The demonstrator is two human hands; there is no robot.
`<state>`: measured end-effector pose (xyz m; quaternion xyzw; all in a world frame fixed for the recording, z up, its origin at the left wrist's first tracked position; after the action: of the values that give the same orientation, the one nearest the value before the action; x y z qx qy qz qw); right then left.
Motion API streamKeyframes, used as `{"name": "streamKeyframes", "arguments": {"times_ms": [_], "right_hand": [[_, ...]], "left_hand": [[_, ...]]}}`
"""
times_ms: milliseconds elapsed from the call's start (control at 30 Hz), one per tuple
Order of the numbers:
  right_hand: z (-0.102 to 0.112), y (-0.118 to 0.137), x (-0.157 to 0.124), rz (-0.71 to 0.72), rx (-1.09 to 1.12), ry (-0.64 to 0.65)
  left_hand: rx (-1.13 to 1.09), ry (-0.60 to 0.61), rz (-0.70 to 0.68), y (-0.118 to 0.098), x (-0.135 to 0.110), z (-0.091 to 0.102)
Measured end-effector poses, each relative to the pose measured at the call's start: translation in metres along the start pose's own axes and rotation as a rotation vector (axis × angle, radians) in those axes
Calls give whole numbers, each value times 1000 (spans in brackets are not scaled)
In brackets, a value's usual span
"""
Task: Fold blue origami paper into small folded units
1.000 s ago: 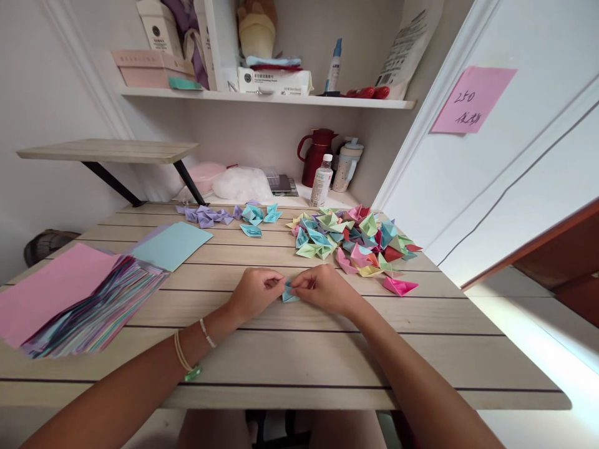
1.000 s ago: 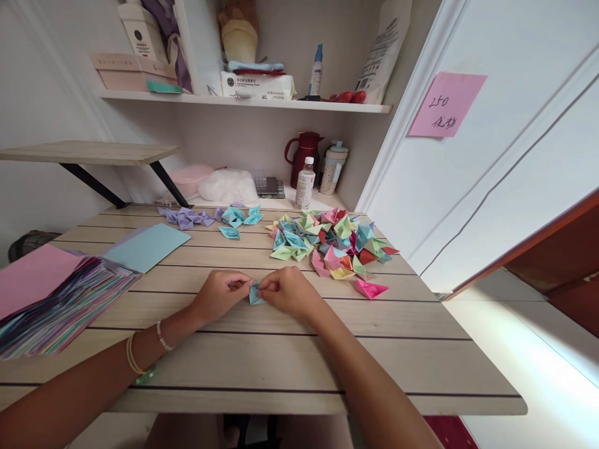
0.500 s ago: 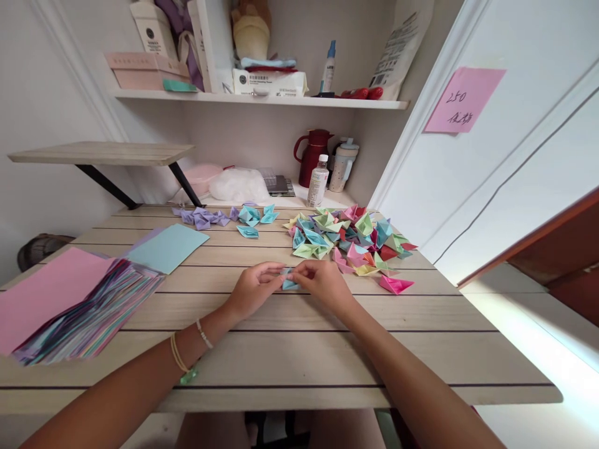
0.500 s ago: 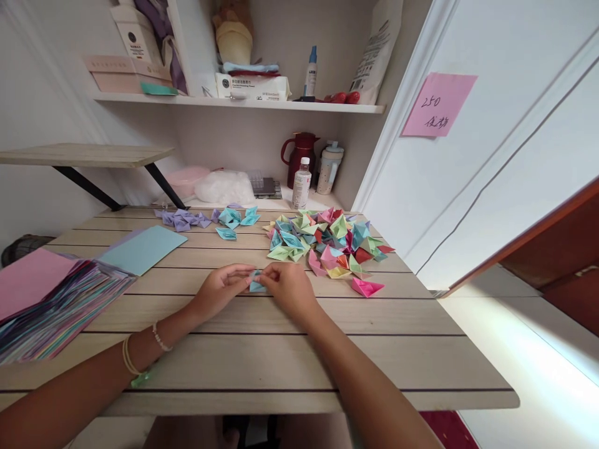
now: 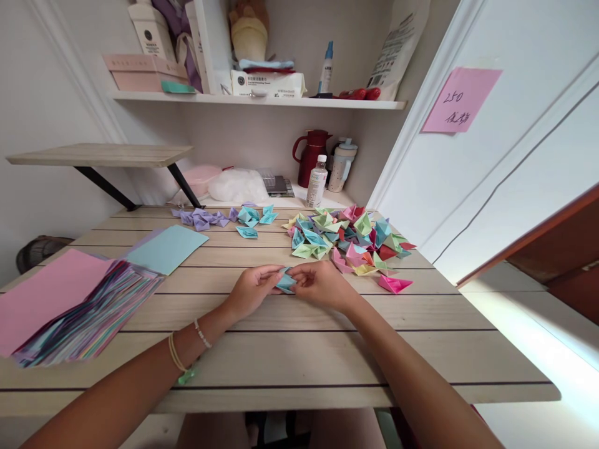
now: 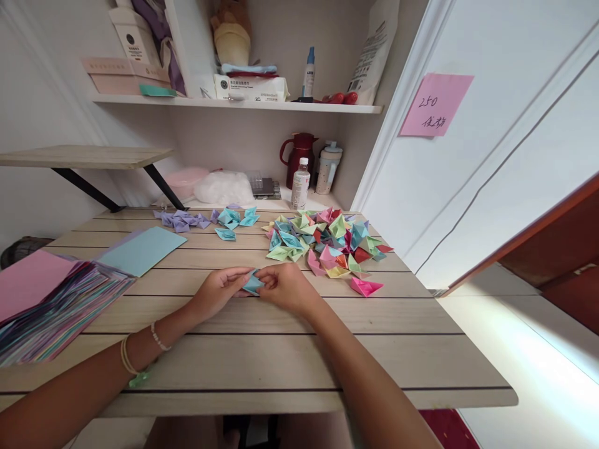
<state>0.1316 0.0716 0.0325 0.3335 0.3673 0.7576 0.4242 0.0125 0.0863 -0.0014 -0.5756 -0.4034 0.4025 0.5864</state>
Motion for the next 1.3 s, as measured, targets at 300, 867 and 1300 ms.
{"name": "streamKeyframes", "arguments": {"times_ms": [300, 867, 1300], "right_hand": [[8, 18, -2, 135, -349, -93], [18, 11, -3, 121, -195, -260], [21, 16, -5, 67, -464, -389]], "left_hand": [[-22, 46, 92, 6, 1, -2], [-151, 31, 5, -4, 0, -2], [-269, 120, -49, 3, -4, -20]]}}
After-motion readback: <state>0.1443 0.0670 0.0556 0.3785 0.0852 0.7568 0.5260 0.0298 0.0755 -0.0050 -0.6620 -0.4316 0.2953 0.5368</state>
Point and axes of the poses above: each hand's wrist, its own x-axis towards the middle knuckle, its own z-axis out of the back of the hand, y = z × x, the point moved 9 cm from there along x, towards the middle knuckle, and after that the axes turned 1 degree about y, right-handed, at the moved point
